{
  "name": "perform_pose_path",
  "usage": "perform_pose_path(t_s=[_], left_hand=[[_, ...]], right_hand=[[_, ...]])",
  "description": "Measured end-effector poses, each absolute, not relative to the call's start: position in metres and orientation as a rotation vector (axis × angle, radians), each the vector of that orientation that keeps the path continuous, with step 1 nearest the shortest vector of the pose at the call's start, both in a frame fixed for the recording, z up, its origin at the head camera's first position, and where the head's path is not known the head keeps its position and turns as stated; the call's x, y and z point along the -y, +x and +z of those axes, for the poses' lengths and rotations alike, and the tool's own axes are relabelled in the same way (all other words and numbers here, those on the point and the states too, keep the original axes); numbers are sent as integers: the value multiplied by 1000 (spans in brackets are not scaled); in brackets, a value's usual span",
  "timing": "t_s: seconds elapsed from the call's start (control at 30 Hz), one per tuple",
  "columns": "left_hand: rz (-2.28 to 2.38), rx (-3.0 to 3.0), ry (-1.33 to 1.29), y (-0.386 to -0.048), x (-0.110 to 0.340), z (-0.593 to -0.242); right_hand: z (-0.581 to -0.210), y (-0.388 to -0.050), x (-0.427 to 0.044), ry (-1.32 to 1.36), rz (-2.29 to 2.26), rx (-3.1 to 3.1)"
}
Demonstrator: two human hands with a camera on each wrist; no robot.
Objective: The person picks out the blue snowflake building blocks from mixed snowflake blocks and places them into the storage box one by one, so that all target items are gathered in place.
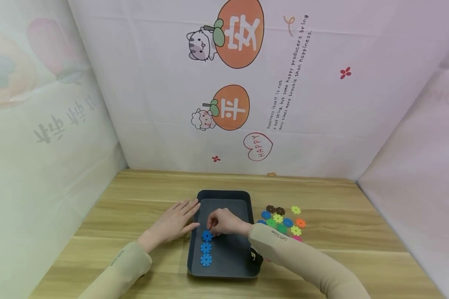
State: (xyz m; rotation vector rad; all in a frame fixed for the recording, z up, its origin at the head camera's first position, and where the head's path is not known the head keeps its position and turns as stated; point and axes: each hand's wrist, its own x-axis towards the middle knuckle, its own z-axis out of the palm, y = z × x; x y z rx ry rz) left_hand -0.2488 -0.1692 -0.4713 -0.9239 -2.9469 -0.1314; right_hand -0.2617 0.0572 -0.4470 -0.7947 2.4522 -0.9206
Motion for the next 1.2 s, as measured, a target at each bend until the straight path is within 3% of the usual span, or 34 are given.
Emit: perform_pose_path(t_s=[1.2], left_hand=[[-188, 2935, -935, -246, 168, -469]], right_hand=[[-442, -267, -70, -831, -952, -2480]])
